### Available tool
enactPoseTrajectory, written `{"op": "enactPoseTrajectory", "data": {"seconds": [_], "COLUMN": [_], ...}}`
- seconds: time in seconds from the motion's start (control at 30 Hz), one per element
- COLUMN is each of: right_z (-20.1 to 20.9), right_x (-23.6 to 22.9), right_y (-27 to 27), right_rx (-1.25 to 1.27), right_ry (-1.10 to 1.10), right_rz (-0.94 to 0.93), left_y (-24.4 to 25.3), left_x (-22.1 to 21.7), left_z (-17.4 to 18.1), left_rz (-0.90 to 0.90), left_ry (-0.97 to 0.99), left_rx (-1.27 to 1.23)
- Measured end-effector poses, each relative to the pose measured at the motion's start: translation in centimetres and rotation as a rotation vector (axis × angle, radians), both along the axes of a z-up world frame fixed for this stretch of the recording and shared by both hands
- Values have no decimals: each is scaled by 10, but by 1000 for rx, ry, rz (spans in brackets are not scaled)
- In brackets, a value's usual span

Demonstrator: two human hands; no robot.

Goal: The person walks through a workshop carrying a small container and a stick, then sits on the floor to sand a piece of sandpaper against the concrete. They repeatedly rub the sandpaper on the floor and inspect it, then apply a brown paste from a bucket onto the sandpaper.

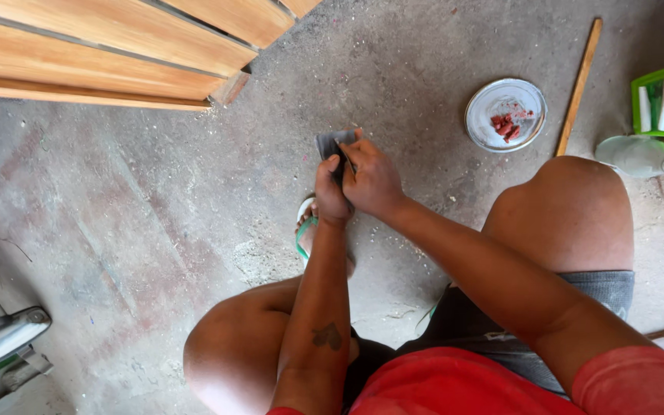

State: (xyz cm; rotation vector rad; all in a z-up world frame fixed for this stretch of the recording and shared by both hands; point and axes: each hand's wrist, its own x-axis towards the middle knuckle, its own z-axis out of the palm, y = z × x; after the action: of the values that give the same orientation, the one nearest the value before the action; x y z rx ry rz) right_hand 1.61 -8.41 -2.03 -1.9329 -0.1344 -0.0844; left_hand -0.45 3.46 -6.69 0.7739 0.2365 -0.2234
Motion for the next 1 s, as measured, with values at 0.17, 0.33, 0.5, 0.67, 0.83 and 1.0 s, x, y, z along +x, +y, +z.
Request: {"op": "enactPoseTrajectory", "data": {"seconds": [0.17, 0.33, 0.5, 0.67, 0.83, 1.0], "right_z": [-30, -50, -18, 4, -30, -41], "right_x": [3, 19, 26, -21, 15, 24], "right_y": [2, -2, -10, -3, -1, -12], "right_rx": [54, 27, 85, 142, 69, 144], "right_ry": [-36, 97, 63, 7, 24, 611], "right_rz": [-34, -79, 6, 169, -31, 25], "left_y": [2, -8, -5, 8, -3, -1], "left_x": [10, 1, 10, 15, 22, 6], "left_z": [-20, -29, -8, 15, 15, 12], "left_rz": [57, 33, 42, 4, -69, -140], "left_ry": [77, 22, -21, -68, -144, -172], "left_rx": [21, 116, 317, 252, 648, 783]}}
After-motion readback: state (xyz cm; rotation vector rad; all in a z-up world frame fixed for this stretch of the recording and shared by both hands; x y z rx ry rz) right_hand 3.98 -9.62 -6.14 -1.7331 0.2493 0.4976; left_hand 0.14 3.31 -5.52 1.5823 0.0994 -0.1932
